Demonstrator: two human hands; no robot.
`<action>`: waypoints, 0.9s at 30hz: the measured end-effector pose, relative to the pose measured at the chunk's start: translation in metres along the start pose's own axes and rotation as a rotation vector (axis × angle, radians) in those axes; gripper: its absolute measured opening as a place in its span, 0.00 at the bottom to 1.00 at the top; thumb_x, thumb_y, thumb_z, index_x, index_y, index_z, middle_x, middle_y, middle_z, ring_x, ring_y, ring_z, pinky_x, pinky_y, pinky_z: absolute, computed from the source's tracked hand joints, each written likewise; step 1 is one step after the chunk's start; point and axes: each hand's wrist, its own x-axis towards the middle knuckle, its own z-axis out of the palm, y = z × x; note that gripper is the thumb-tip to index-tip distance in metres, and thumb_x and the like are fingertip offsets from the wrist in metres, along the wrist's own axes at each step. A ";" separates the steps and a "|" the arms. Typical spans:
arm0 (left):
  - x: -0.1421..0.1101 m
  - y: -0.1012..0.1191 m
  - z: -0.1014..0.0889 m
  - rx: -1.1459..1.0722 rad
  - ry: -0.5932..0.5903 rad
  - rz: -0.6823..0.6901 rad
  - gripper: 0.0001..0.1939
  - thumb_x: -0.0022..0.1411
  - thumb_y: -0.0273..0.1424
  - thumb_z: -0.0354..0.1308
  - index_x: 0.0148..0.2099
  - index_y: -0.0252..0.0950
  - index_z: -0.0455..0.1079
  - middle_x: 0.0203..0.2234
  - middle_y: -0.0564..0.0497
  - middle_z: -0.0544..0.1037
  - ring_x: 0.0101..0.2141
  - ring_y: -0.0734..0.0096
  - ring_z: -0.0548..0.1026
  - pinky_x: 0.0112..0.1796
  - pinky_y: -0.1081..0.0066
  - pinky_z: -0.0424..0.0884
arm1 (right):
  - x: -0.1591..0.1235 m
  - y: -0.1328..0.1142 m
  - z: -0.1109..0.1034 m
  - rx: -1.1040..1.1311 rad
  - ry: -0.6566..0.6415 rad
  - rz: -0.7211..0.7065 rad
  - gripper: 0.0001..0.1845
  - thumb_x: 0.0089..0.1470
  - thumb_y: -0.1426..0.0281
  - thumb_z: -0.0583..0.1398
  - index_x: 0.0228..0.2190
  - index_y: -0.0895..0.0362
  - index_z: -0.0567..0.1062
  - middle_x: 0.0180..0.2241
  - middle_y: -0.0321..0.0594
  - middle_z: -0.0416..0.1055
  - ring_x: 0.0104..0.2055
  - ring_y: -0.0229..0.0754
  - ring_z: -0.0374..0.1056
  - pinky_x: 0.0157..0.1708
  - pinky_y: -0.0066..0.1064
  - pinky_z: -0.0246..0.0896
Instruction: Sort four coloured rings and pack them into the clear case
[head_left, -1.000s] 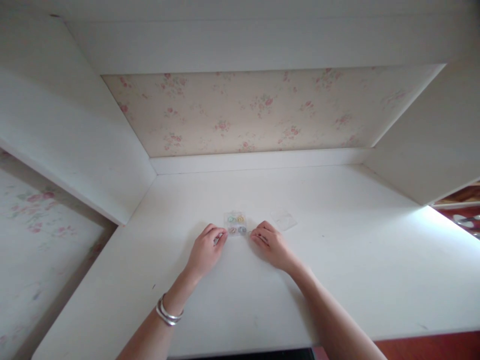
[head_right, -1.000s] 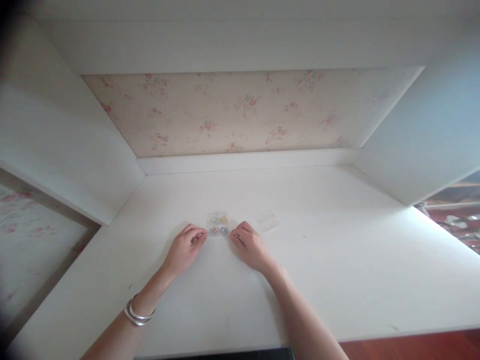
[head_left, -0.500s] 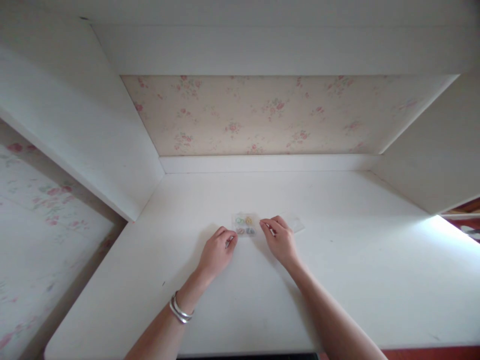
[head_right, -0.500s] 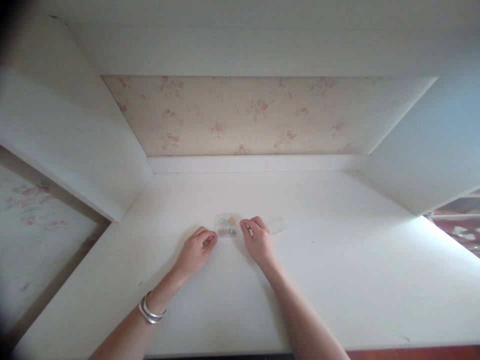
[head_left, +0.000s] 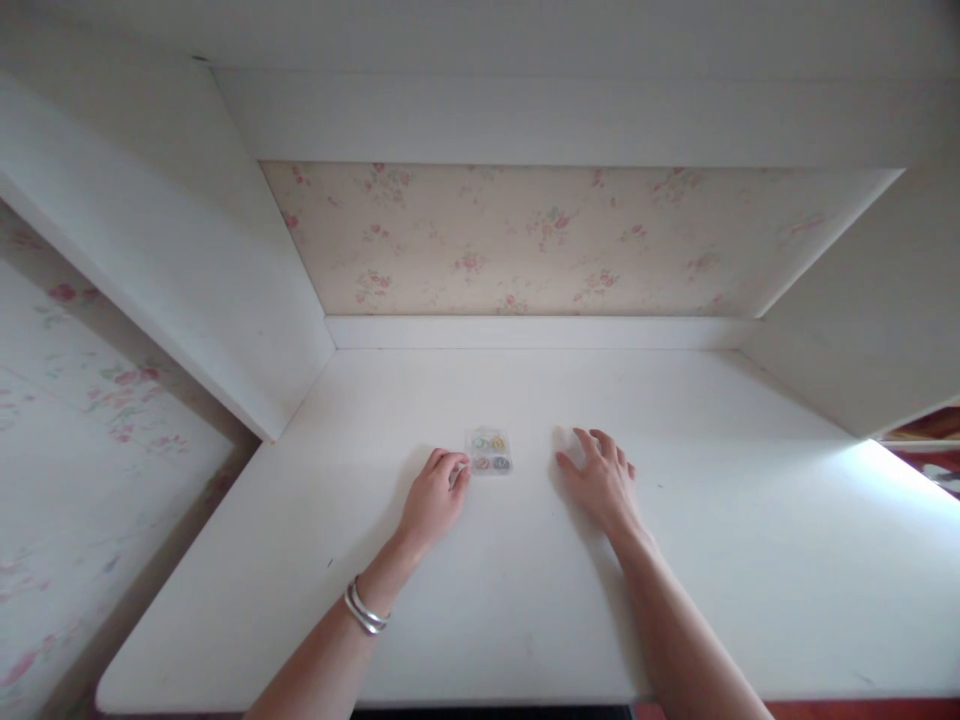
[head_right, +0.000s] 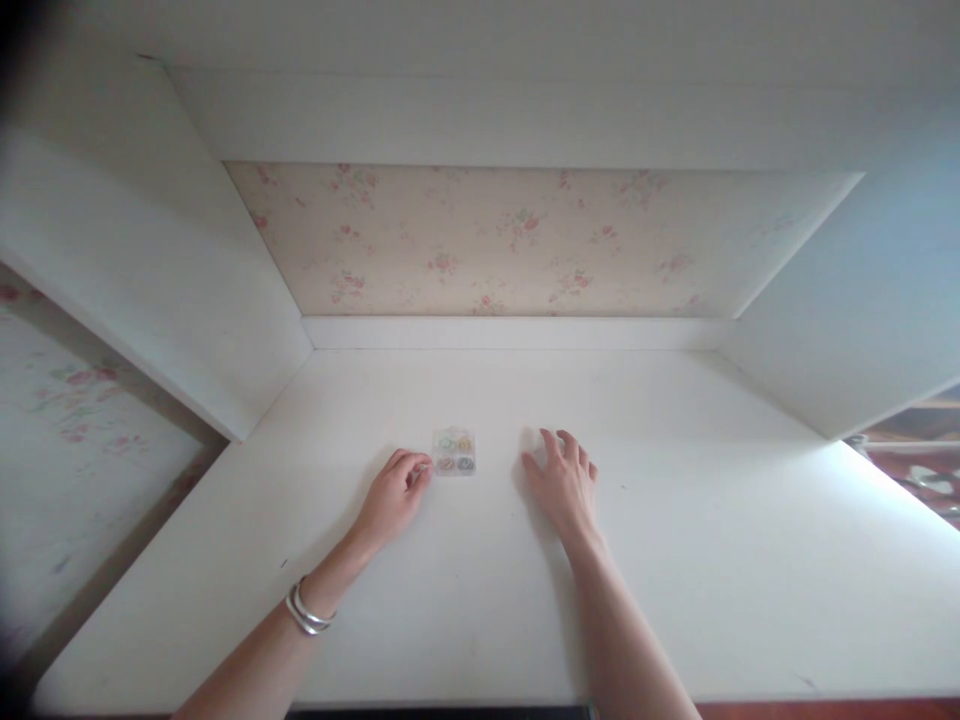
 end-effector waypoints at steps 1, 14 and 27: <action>0.000 -0.001 0.000 0.007 0.003 -0.005 0.10 0.64 0.32 0.49 0.44 0.37 0.68 0.39 0.48 0.71 0.33 0.73 0.72 0.38 0.70 0.70 | 0.001 0.001 0.001 0.007 0.004 -0.003 0.25 0.54 0.58 0.54 0.53 0.51 0.65 0.54 0.47 0.60 0.51 0.54 0.58 0.46 0.47 0.54; 0.000 -0.004 0.003 0.028 0.007 -0.015 0.11 0.63 0.32 0.50 0.47 0.37 0.67 0.41 0.48 0.70 0.29 0.75 0.71 0.37 0.70 0.70 | 0.002 0.000 -0.006 0.087 0.069 0.089 0.24 0.61 0.55 0.44 0.41 0.50 0.76 0.38 0.43 0.75 0.33 0.45 0.69 0.31 0.33 0.55; -0.001 0.004 -0.003 0.181 -0.087 0.062 0.14 0.65 0.31 0.48 0.50 0.45 0.69 0.50 0.50 0.66 0.38 0.74 0.73 0.42 0.70 0.71 | 0.006 -0.010 -0.013 0.668 0.294 0.289 0.27 0.57 0.51 0.48 0.39 0.59 0.74 0.28 0.43 0.72 0.31 0.43 0.67 0.33 0.34 0.60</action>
